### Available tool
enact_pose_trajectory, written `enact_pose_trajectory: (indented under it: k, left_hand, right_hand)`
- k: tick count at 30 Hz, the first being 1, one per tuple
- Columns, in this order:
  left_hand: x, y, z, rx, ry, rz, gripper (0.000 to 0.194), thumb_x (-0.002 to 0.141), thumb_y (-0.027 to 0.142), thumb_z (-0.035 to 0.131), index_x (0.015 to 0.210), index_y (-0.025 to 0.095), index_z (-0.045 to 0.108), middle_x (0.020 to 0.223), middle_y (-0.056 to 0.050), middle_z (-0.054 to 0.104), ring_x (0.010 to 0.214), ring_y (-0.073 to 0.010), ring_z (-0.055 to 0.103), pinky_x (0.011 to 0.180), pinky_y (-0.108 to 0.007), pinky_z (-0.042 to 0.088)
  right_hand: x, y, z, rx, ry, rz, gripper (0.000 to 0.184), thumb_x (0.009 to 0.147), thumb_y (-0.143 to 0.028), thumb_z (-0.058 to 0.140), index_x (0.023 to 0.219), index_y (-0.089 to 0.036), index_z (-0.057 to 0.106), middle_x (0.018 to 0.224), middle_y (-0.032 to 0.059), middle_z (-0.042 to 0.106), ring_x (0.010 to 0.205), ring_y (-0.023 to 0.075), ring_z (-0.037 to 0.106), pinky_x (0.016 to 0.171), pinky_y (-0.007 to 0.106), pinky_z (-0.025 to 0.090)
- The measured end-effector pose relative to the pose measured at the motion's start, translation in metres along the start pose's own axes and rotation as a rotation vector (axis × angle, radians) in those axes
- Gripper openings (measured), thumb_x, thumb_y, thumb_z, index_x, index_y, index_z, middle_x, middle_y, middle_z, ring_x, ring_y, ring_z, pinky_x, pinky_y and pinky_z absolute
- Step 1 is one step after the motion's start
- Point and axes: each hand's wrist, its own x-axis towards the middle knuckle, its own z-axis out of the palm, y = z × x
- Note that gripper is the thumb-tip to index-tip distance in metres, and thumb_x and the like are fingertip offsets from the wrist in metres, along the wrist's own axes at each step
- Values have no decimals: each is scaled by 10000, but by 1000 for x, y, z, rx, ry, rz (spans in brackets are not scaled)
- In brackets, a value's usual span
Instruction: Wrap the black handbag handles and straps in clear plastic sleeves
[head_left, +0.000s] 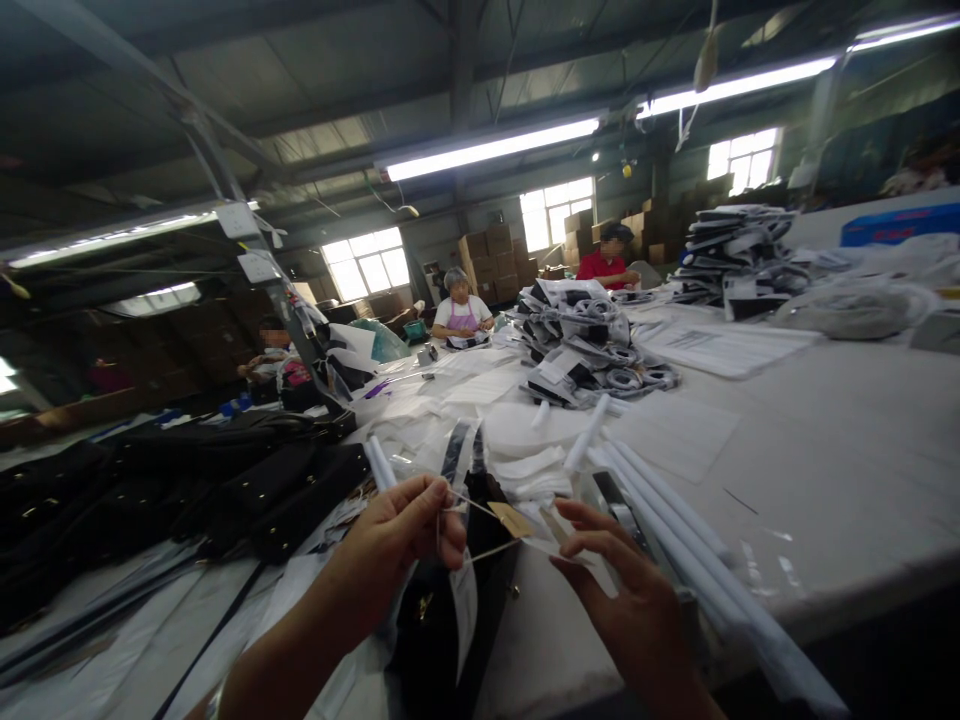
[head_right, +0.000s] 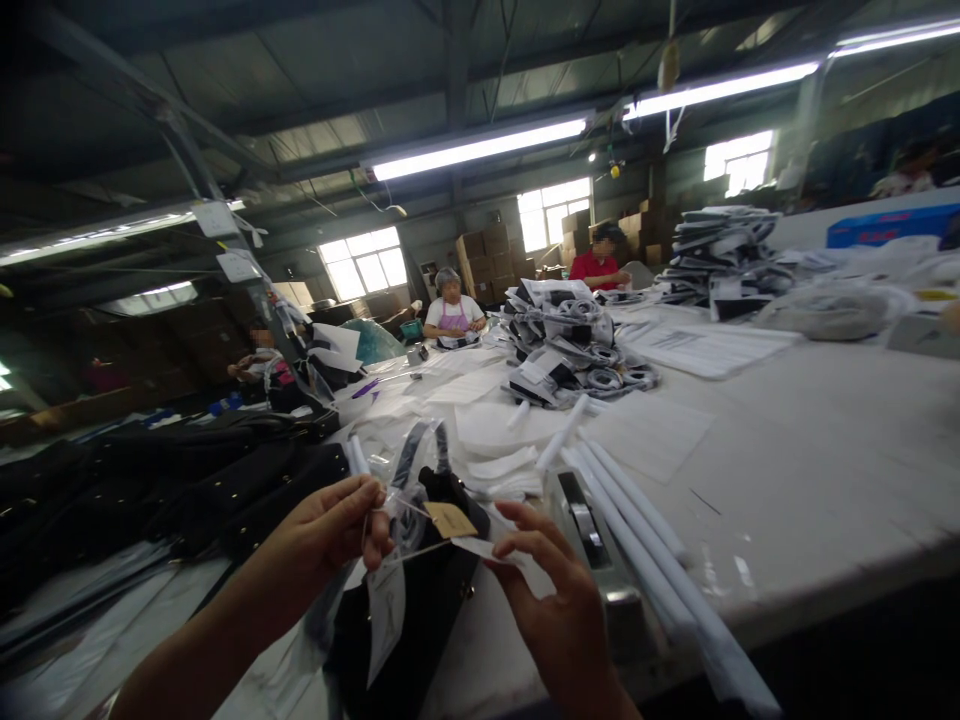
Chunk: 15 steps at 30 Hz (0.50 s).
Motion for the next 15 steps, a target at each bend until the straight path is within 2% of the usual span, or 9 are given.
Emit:
enact_pose_trajectory:
  k: [2, 6, 11, 15]
  left_hand:
    - [1, 1, 0, -115, 38, -4, 254, 831, 366, 737, 787, 143, 623, 672, 4, 667, 532, -78, 618, 651, -213, 560]
    - [2, 3, 2, -201, 116, 8, 276, 750, 341, 818, 778, 135, 637, 682, 15, 660, 532, -75, 626, 696, -241, 598]
    - [4, 4, 7, -197, 173, 41, 204, 816, 296, 757, 824, 127, 644, 798, -45, 711, 632, -125, 688, 582, -204, 589]
    - [4, 5, 9, -201, 195, 24, 78, 888, 205, 663, 917, 139, 633, 1036, -115, 737, 792, -175, 729, 572, -228, 605]
  right_hand:
    - [-2, 2, 0, -27, 46, -64, 85, 863, -232, 707, 820, -265, 641, 1203, 33, 697, 1143, 215, 649, 1019, 344, 489]
    - [-5, -1, 0, -9, 14, -117, 102, 870, -190, 692, 859, -265, 625, 1045, 19, 735, 999, 190, 706, 920, 293, 542]
    - [-8, -12, 4, 42, -18, -125, 125, 871, -159, 670, 894, -264, 606, 1001, 19, 735, 948, 193, 715, 874, 293, 556]
    - [-11, -16, 8, 76, -56, -92, 143, 862, -140, 665, 883, -267, 603, 1001, 21, 735, 959, 202, 709, 870, 302, 552]
